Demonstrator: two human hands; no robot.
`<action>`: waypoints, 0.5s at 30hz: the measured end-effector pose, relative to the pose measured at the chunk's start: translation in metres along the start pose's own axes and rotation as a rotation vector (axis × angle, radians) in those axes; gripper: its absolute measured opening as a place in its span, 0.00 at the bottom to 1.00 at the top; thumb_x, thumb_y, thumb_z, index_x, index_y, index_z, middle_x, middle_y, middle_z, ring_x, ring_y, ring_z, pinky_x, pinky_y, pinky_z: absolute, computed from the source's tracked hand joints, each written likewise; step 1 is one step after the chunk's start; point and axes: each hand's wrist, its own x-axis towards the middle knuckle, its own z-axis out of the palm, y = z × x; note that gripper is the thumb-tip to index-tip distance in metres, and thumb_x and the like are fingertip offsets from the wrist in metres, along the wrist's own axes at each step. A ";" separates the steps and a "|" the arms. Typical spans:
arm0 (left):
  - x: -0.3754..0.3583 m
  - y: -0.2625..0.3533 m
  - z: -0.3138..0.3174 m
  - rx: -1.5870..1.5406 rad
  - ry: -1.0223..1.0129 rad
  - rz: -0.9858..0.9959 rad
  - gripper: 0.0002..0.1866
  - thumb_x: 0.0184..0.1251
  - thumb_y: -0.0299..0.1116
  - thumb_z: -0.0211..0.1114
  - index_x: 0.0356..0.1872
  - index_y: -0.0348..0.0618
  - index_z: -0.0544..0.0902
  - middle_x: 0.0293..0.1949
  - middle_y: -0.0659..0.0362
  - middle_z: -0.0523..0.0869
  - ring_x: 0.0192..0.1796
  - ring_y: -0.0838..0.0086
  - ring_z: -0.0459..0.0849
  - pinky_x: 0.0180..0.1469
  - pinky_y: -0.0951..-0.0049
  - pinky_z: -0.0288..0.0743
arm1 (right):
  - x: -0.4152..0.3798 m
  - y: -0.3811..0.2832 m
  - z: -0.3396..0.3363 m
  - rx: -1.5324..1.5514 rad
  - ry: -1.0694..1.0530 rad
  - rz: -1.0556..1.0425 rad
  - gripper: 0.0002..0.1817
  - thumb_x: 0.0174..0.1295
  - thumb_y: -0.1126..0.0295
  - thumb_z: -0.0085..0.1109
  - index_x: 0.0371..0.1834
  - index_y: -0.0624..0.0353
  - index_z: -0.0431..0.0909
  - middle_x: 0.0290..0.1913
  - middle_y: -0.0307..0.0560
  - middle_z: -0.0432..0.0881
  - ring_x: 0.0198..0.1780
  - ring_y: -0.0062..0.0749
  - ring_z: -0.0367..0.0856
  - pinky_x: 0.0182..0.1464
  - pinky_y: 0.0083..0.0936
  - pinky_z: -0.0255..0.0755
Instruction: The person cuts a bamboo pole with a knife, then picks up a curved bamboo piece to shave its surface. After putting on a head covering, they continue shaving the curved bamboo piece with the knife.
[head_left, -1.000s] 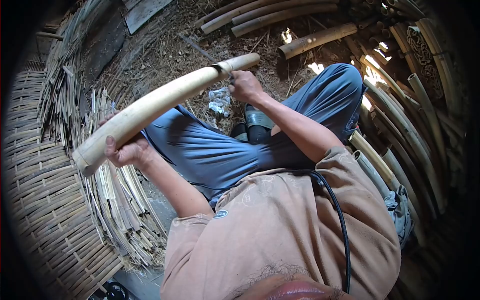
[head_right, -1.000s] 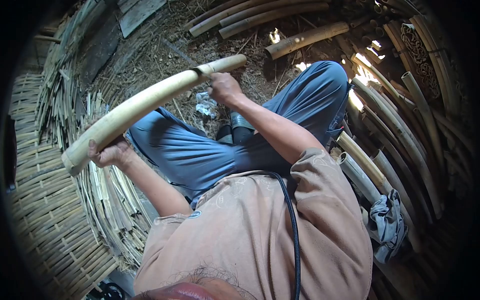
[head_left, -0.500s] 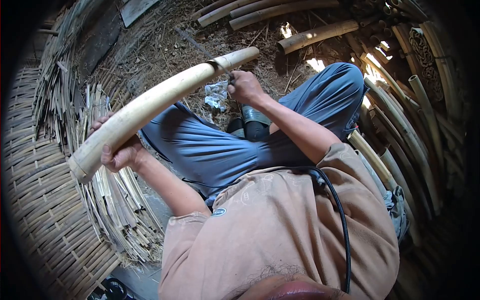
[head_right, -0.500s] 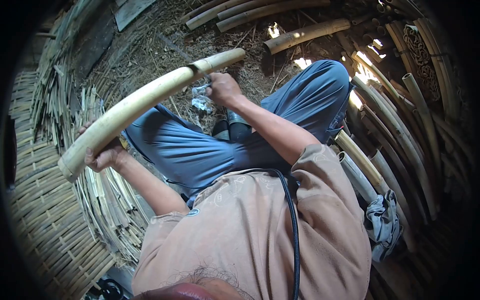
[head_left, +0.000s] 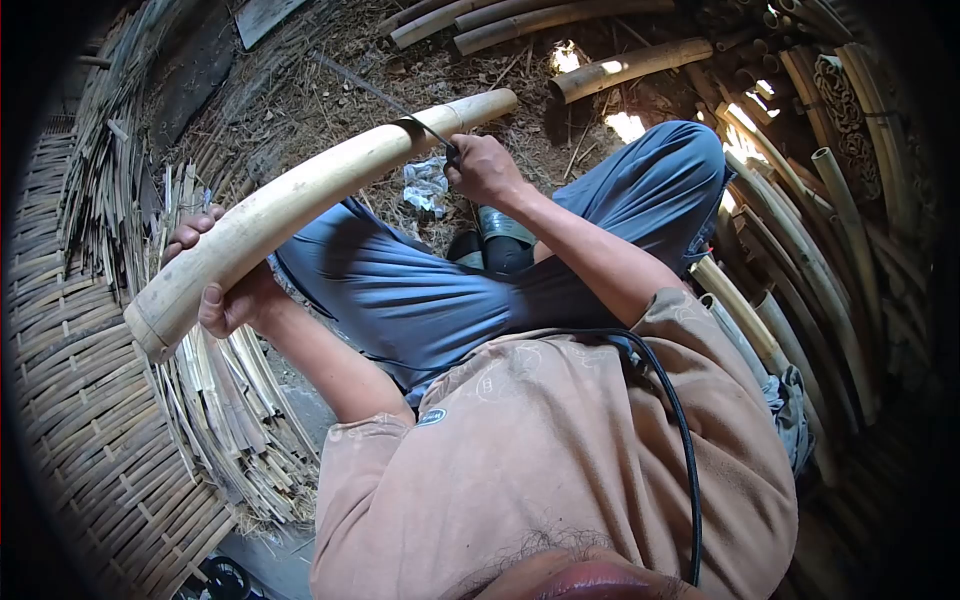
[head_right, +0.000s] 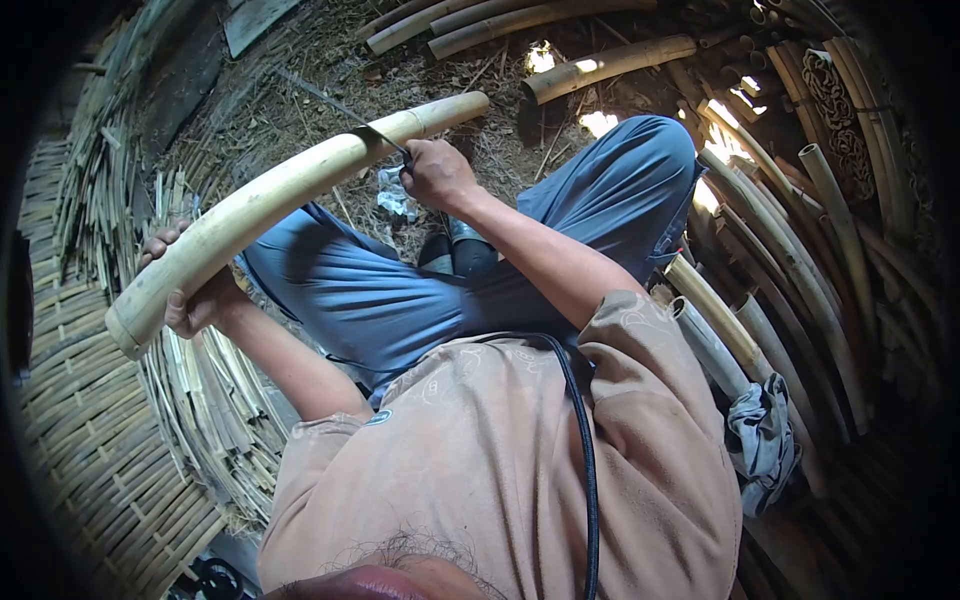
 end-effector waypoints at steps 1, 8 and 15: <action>0.003 0.000 -0.001 0.002 -0.022 0.004 0.31 0.40 0.42 0.68 0.51 0.43 0.79 0.44 0.54 0.77 0.52 0.60 0.77 0.63 0.51 0.70 | 0.000 0.005 0.002 -0.040 0.009 0.030 0.12 0.58 0.67 0.63 0.43 0.61 0.82 0.38 0.63 0.85 0.45 0.58 0.85 0.51 0.46 0.79; -0.005 0.007 0.003 0.025 -0.120 0.065 0.31 0.38 0.42 0.71 0.51 0.44 0.79 0.43 0.56 0.77 0.50 0.61 0.77 0.61 0.54 0.70 | 0.019 0.093 0.000 -0.206 -0.012 0.354 0.16 0.57 0.63 0.63 0.39 0.67 0.82 0.38 0.64 0.86 0.46 0.58 0.86 0.53 0.47 0.80; 0.005 0.004 -0.001 0.046 -0.207 0.081 0.31 0.39 0.43 0.72 0.50 0.44 0.78 0.42 0.56 0.76 0.48 0.61 0.76 0.58 0.54 0.71 | 0.006 0.019 -0.004 -0.070 -0.027 0.050 0.13 0.56 0.68 0.63 0.43 0.60 0.82 0.39 0.62 0.86 0.44 0.58 0.85 0.50 0.48 0.78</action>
